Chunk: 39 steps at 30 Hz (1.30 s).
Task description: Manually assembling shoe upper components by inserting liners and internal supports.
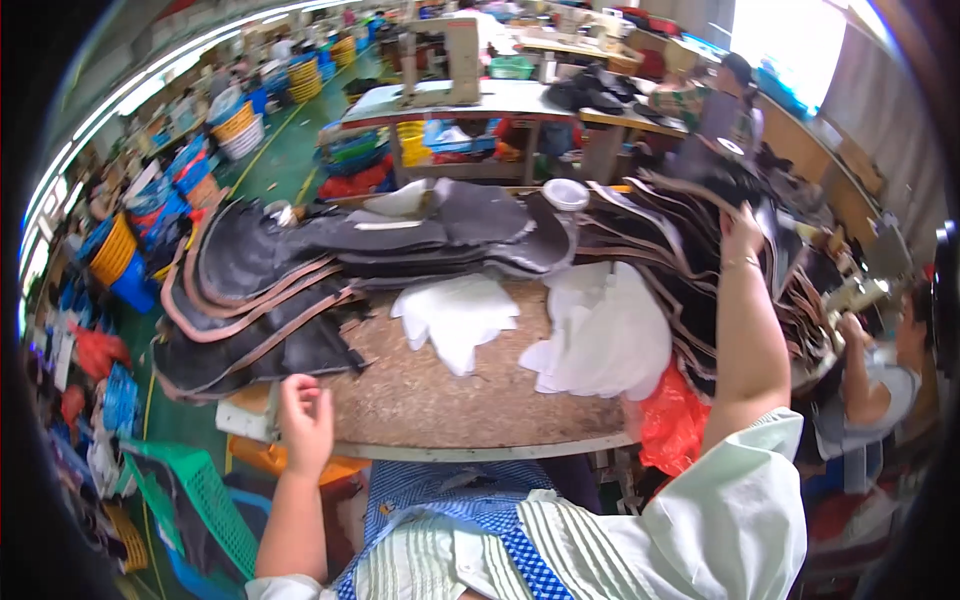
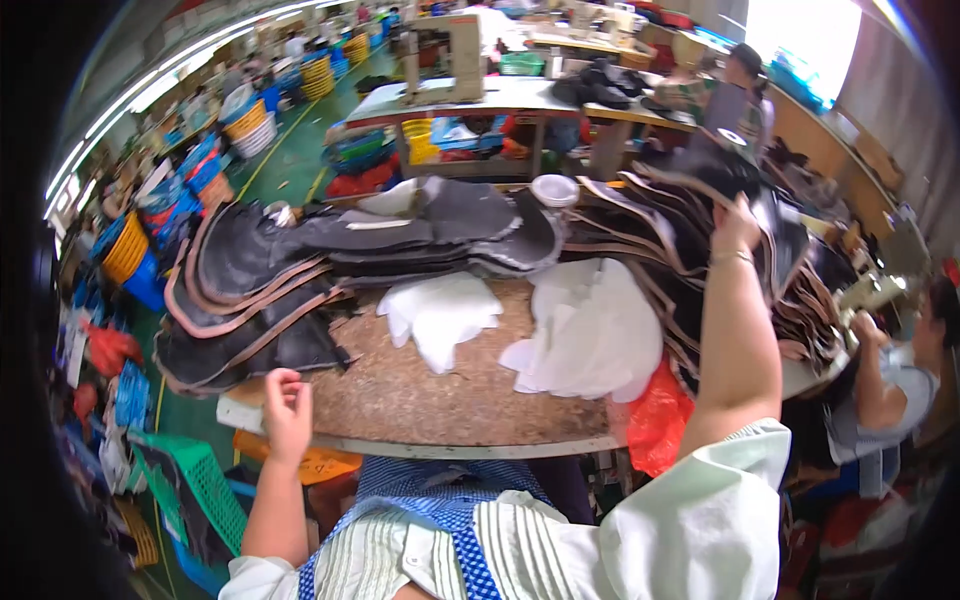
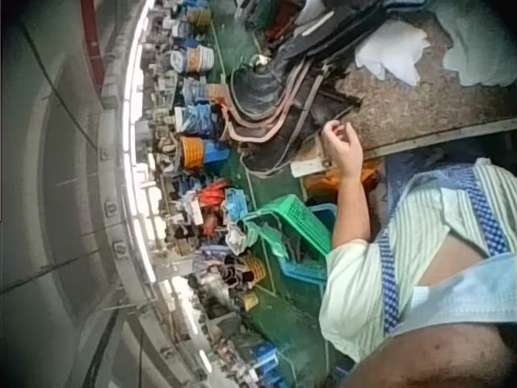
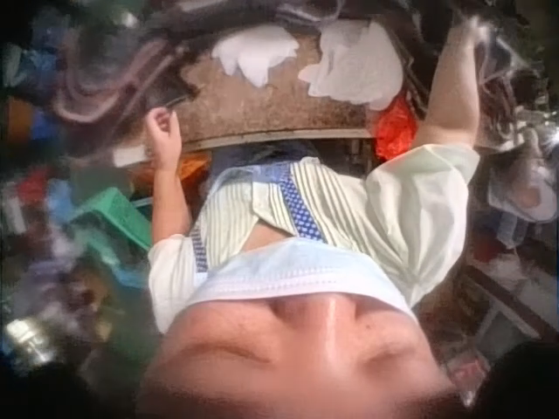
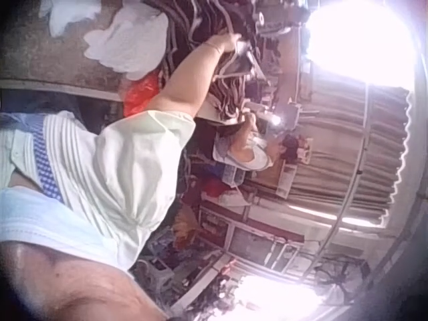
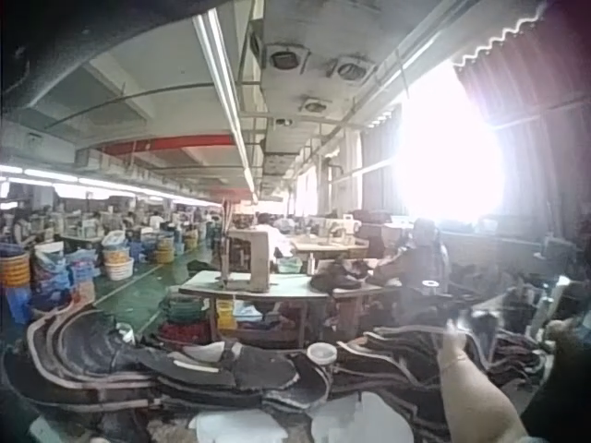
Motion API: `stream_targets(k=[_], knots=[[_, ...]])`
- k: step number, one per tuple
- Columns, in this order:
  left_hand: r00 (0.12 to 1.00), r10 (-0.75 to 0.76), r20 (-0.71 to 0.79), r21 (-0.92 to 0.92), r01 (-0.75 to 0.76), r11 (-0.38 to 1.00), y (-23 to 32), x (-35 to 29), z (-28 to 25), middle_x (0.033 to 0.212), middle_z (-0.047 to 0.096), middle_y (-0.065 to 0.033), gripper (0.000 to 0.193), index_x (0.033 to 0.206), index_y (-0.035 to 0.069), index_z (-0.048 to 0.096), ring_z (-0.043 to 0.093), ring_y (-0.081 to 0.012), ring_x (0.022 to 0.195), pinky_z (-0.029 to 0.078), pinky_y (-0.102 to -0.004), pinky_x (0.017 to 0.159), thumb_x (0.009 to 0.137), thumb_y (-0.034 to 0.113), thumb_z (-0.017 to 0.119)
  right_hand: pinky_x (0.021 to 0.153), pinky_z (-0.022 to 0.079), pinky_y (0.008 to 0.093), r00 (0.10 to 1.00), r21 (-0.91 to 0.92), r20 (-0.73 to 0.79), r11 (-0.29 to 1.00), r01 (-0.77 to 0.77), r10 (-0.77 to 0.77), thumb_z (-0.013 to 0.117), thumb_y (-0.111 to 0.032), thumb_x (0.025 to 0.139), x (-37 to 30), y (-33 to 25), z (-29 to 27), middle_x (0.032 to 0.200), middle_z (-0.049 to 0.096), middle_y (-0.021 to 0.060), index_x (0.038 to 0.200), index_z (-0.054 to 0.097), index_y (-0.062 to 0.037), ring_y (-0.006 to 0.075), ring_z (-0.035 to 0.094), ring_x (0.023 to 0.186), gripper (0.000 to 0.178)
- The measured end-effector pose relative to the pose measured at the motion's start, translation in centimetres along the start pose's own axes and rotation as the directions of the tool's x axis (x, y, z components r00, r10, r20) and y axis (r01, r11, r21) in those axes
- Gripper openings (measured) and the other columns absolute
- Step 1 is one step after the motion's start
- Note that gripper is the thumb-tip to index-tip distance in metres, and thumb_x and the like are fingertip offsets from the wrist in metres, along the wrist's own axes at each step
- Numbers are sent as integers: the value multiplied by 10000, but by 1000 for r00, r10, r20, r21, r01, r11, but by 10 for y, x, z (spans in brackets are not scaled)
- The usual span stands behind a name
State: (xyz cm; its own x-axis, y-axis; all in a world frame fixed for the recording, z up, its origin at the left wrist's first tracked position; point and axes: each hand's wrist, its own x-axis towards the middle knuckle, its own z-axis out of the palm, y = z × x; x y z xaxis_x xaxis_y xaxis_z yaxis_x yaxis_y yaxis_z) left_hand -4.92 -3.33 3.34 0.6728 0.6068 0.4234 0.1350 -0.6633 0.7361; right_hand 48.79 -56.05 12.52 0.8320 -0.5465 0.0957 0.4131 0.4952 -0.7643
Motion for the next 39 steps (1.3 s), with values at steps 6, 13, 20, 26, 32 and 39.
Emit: stream_targets(k=[6,13,20,26,32,39], knots=[[995,-34,99,169,17,985,-26,-28,-19,1000,546,-95,269,1045,43,556,582,-209,886,501,-337,758,819,47,702,590,528,270,931,-225,107,921,-318,348,553,-518,948,-14,23,-10,968,709,141,1048,591,-6,240,710,832,523],[985,161,56,271,-171,947,-35,38,-20,1095,582,-133,261,1065,-6,584,611,-287,1000,498,-368,857,856,113,684,604,540,194,609,-450,396,723,-523,687,617,-410,946,-90,3,-12,955,732,48,1083,664,-37,120,701,780,400],[780,443,-442,714,7,700,-60,193,-40,1355,431,-255,736,1326,-7,416,437,-416,1267,361,-485,1049,712,190,771,587,477,260,365,-805,581,579,128,728,565,-154,963,-327,30,-15,798,693,76,922,665,5,139,647,667,193],[941,-83,-329,674,296,677,-86,253,-76,996,682,-196,452,1036,62,589,652,-349,972,523,-468,775,770,381,766,642,540,236,233,-757,652,637,145,722,656,45,863,-397,44,-78,826,694,75,980,655,63,121,679,718,118],[861,249,-444,530,28,848,-21,227,-109,848,672,-199,334,985,47,603,640,-425,796,501,-475,670,828,317,721,631,513,220,273,-756,653,625,194,706,671,6,879,-414,47,-68,794,688,55,984,647,40,94,656,700,114],[957,102,-271,-585,-248,772,153,89,-102,1182,645,-189,500,1247,-69,543,644,-284,1078,488,-379,973,776,53,659,1009,463,437,-288,-732,586,341,-590,758,582,-385,967,-466,53,-19,1331,557,222,1452,355,-31,339,569,1210,642]])
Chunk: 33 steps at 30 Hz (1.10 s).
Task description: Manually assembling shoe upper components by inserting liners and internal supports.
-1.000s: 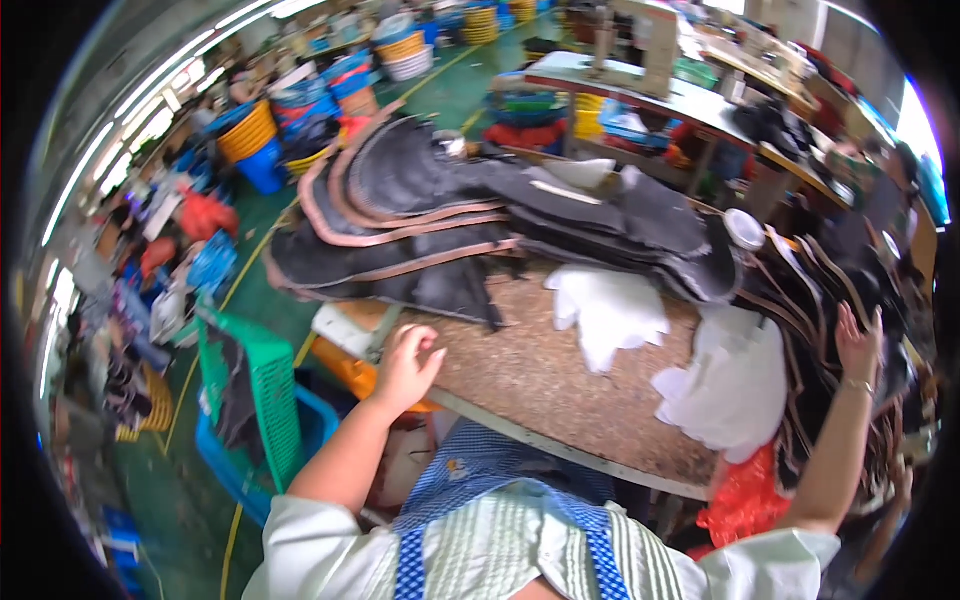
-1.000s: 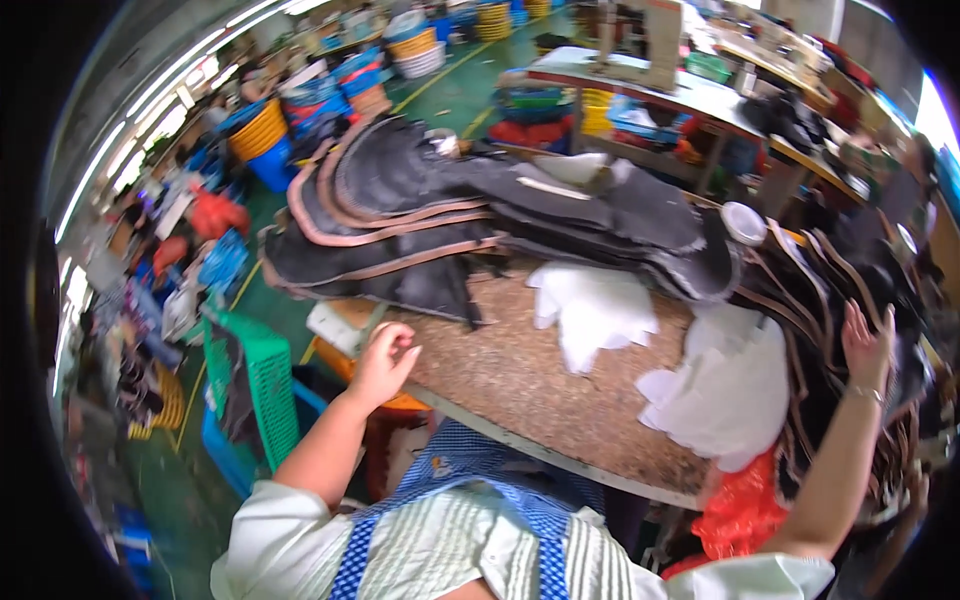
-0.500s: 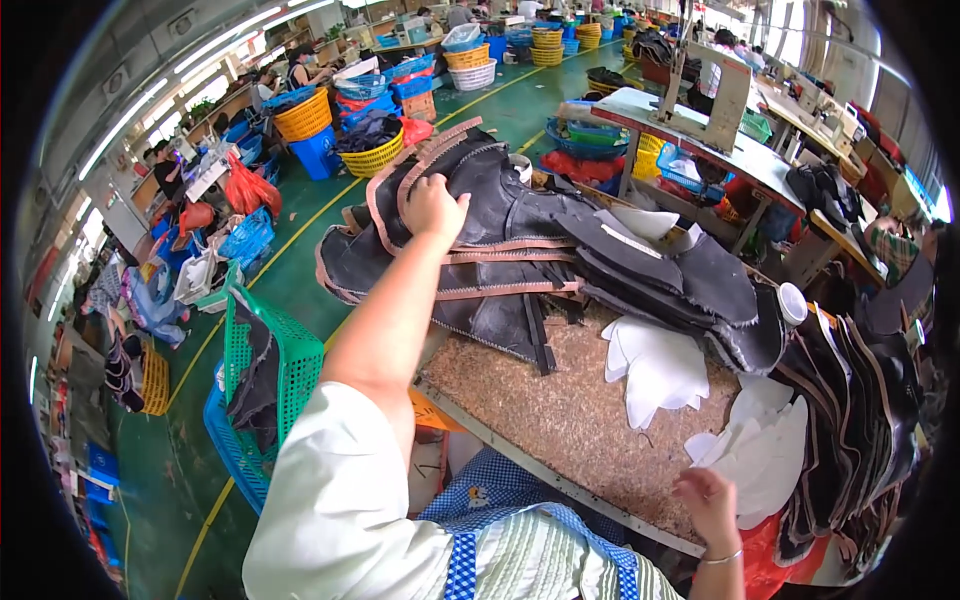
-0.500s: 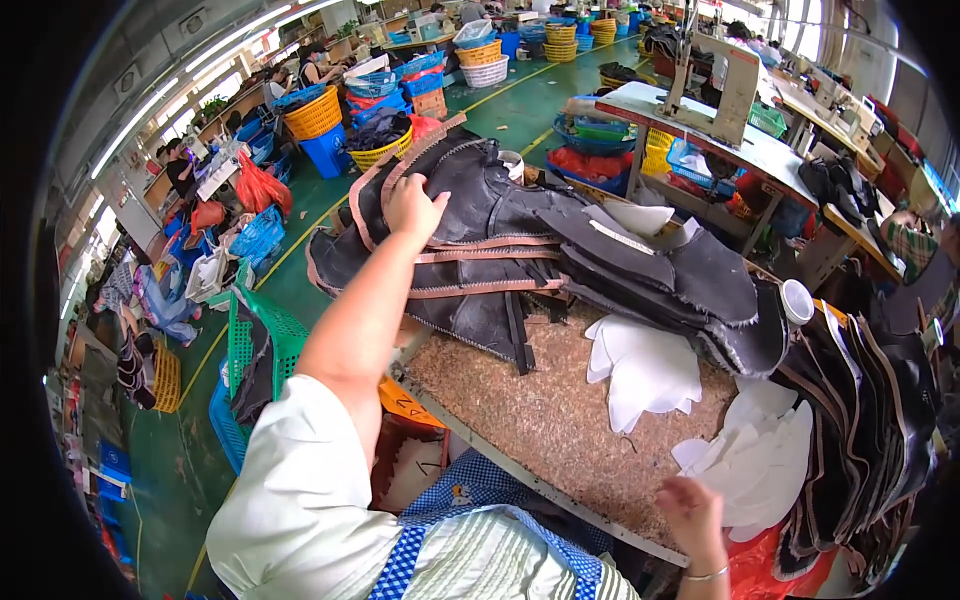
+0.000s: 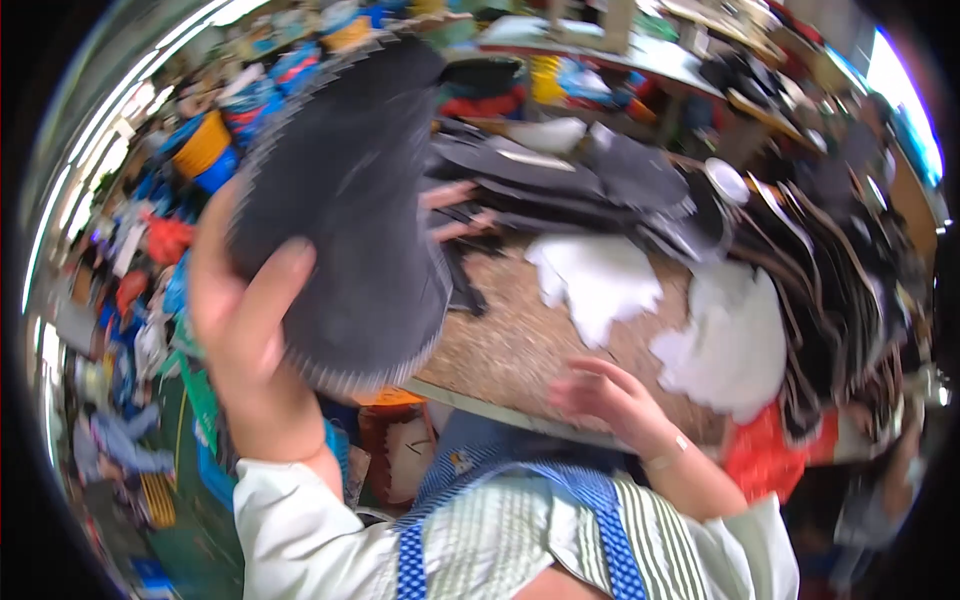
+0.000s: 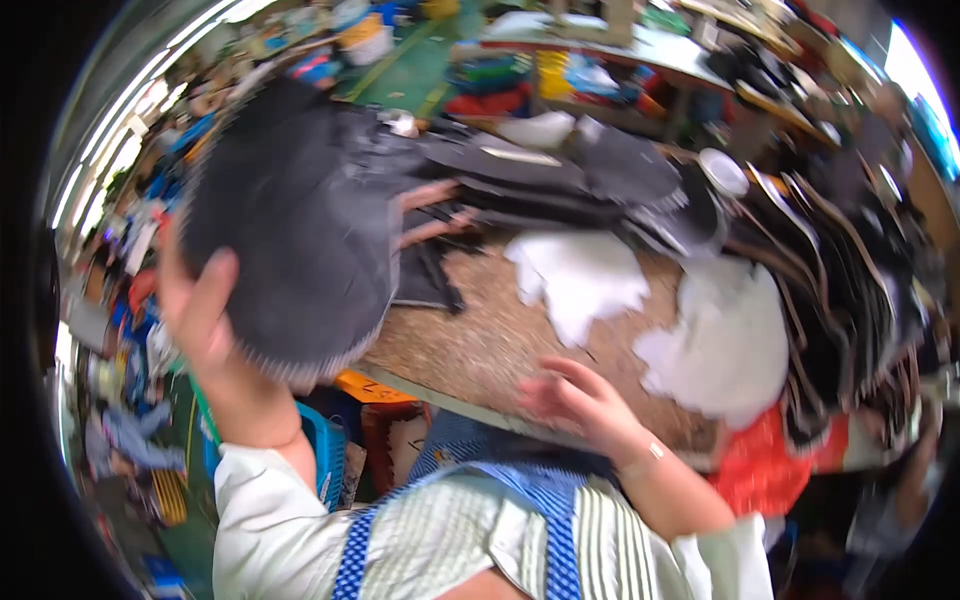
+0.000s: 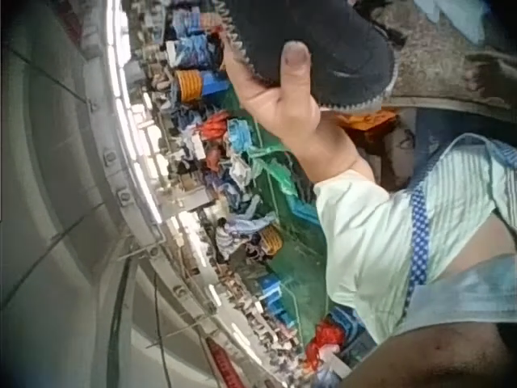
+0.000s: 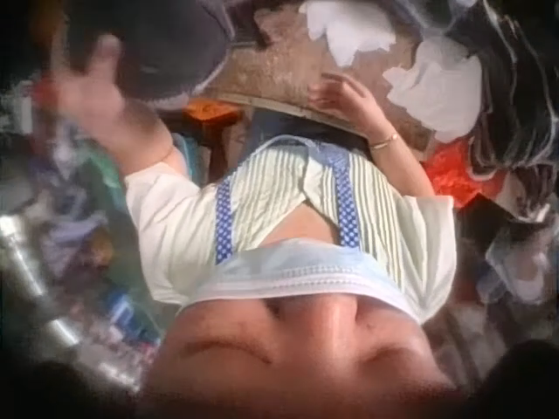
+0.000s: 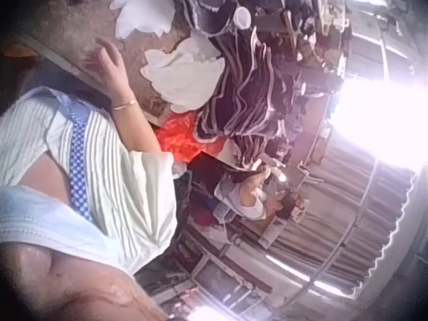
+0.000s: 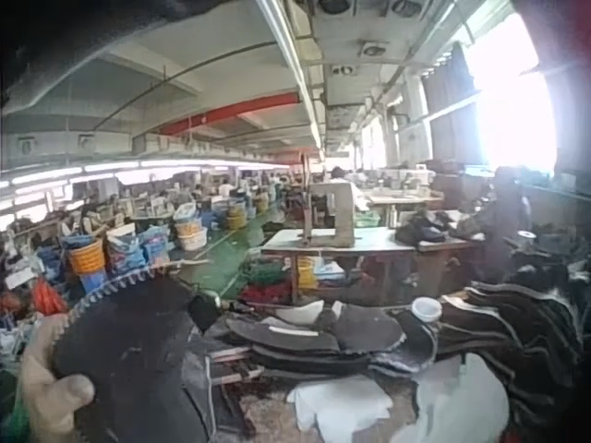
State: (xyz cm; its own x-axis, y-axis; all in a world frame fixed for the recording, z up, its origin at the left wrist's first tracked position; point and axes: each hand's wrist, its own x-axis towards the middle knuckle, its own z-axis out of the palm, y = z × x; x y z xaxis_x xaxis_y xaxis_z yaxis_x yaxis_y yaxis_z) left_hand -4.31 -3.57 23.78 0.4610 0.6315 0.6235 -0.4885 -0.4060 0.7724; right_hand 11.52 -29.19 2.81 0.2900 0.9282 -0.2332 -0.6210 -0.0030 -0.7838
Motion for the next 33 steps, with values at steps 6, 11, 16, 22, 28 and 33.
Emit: stream_targets(k=[6,11,16,22,28,33], knots=[[986,-105,128,-235,133,963,-24,-47,8,1222,595,-280,708,1317,-95,472,626,-376,1091,482,-447,994,737,223,723,1149,243,477,947,-2,246,977,213,-206,866,-445,676,43,38,33,1575,227,181,1569,83,-176,303,248,1450,1218],[974,-172,149,-255,206,945,-36,-51,-26,1253,574,-273,704,1327,-90,467,610,-368,1117,472,-443,1005,749,222,720,1062,390,359,868,127,495,986,-107,30,843,-168,744,18,52,21,1264,559,108,1511,301,-120,228,529,1203,940],[956,-235,177,-277,277,920,-66,-56,-65,1285,554,-266,700,1337,-86,462,594,-360,1143,462,-439,1016,761,220,717,1140,307,440,987,62,125,993,98,-105,728,-450,830,21,46,5,1404,475,171,1515,262,-75,309,422,1343,909],[922,-298,245,-323,368,872,-112,-55,-74,1323,529,-258,695,1348,-81,456,575,-351,1174,450,-435,1029,776,218,713,1107,324,406,921,430,382,897,-102,-78,771,-344,816,30,76,29,1438,457,135,1463,351,-59,236,426,1333,822],[901,-378,215,-270,426,863,-129,-59,-108,1361,504,-249,690,1360,-76,450,556,-342,1205,438,-430,1042,790,216,709,839,533,270,972,32,-212,993,112,-103,728,-60,837,-33,-20,-6,1040,678,64,1174,609,41,135,646,913,371],[751,-606,263,448,461,766,-161,-89,-62,1243,575,-76,569,1296,-4,495,561,-208,1139,412,-323,1015,776,-27,725,705,522,312,791,-841,-452,493,-224,-413,859,-170,705,-51,-32,-88,851,680,55,1069,634,11,163,636,754,464]])
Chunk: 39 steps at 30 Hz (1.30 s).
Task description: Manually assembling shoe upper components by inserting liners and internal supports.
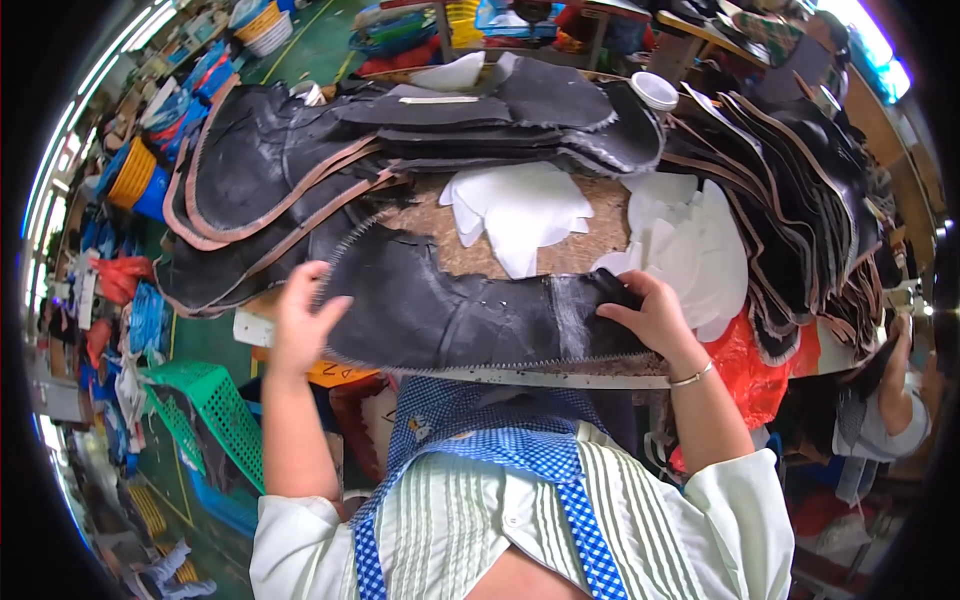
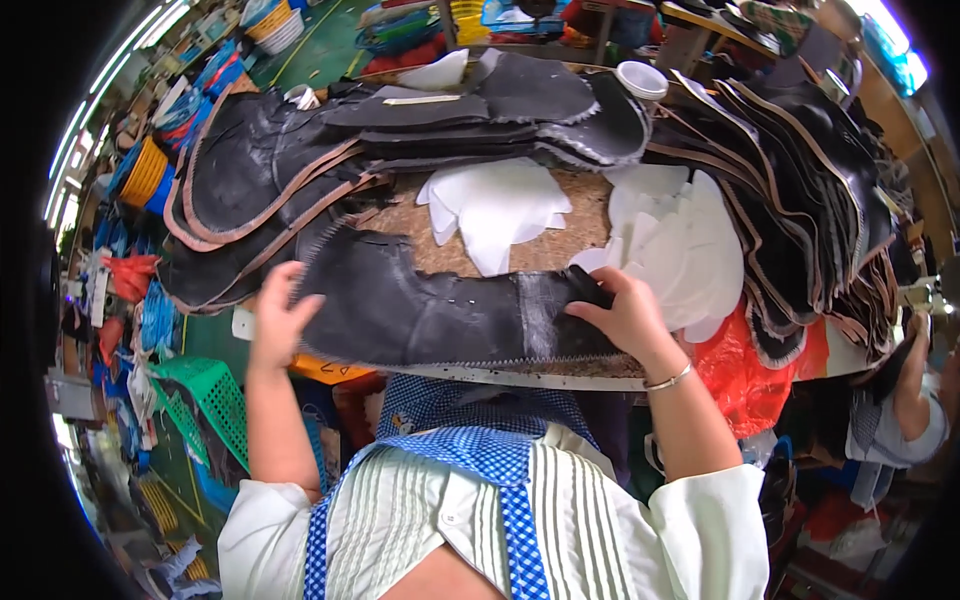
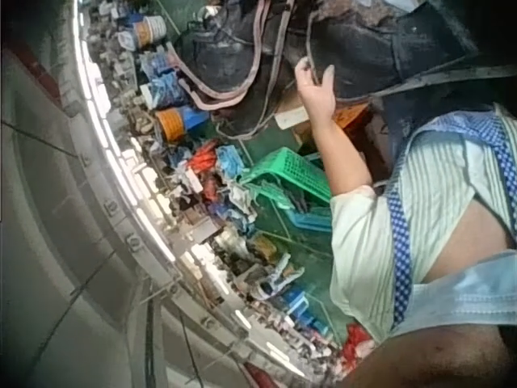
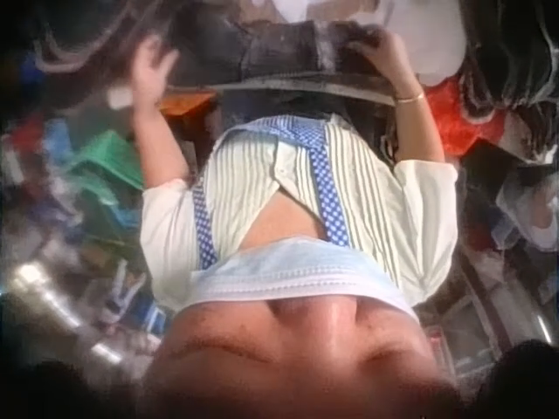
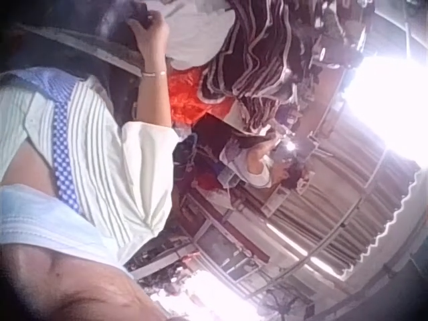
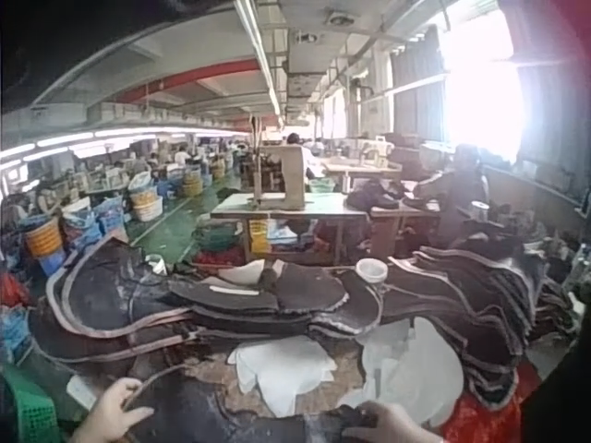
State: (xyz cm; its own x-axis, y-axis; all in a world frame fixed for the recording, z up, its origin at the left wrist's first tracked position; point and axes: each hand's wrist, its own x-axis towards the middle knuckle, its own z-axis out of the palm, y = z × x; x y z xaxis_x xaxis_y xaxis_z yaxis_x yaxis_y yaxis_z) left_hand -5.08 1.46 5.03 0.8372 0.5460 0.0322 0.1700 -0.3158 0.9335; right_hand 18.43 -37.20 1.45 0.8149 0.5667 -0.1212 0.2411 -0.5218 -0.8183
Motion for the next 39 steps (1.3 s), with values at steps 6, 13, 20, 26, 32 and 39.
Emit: stream_targets(k=[6,13,20,26,32,39], knots=[[821,543,-175,787,-215,578,24,-27,66,1371,474,-189,572,1274,27,500,459,-381,1275,361,-479,1065,764,124,740,785,510,368,887,-367,-170,863,348,-430,821,-219,708,70,-52,-1,966,640,88,1036,622,-38,280,626,896,424],[733,440,519,527,-679,511,9,-64,155,1519,353,-143,679,1330,140,544,292,-333,1430,230,-615,1104,730,351,782,900,494,374,934,-592,200,723,355,-295,893,-306,587,183,-52,50,1068,648,127,1032,664,-60,287,601,1057,557],[788,366,496,538,-609,582,-8,-55,162,1559,280,-143,681,1393,157,494,219,-344,1458,157,-623,1131,797,392,724,779,523,366,943,-431,229,843,321,-241,869,-249,599,187,-44,47,905,688,122,887,683,-60,300,657,860,391],[814,352,462,405,-547,733,-9,-45,148,1553,293,-155,730,1424,111,438,225,-344,1457,131,-586,1153,828,441,700,606,432,228,663,84,-724,929,361,-192,690,-11,871,109,-80,47,772,588,-11,788,560,-52,61,517,681,160],[981,-9,193,-777,158,610,8,-41,126,1171,582,-81,591,1333,-3,407,557,-148,1087,418,-288,966,933,348,664,713,502,413,272,-324,11,254,911,-962,645,-107,626,4,-101,91,912,636,117,758,589,-33,282,618,840,162],[970,226,88,-326,-186,927,15,-39,99,1231,616,-160,290,1167,-4,597,612,-194,1109,490,-325,932,920,130,668,810,497,386,225,-204,248,176,963,-942,628,-147,648,-20,-117,104,961,613,79,820,575,-50,250,613,939,205]])
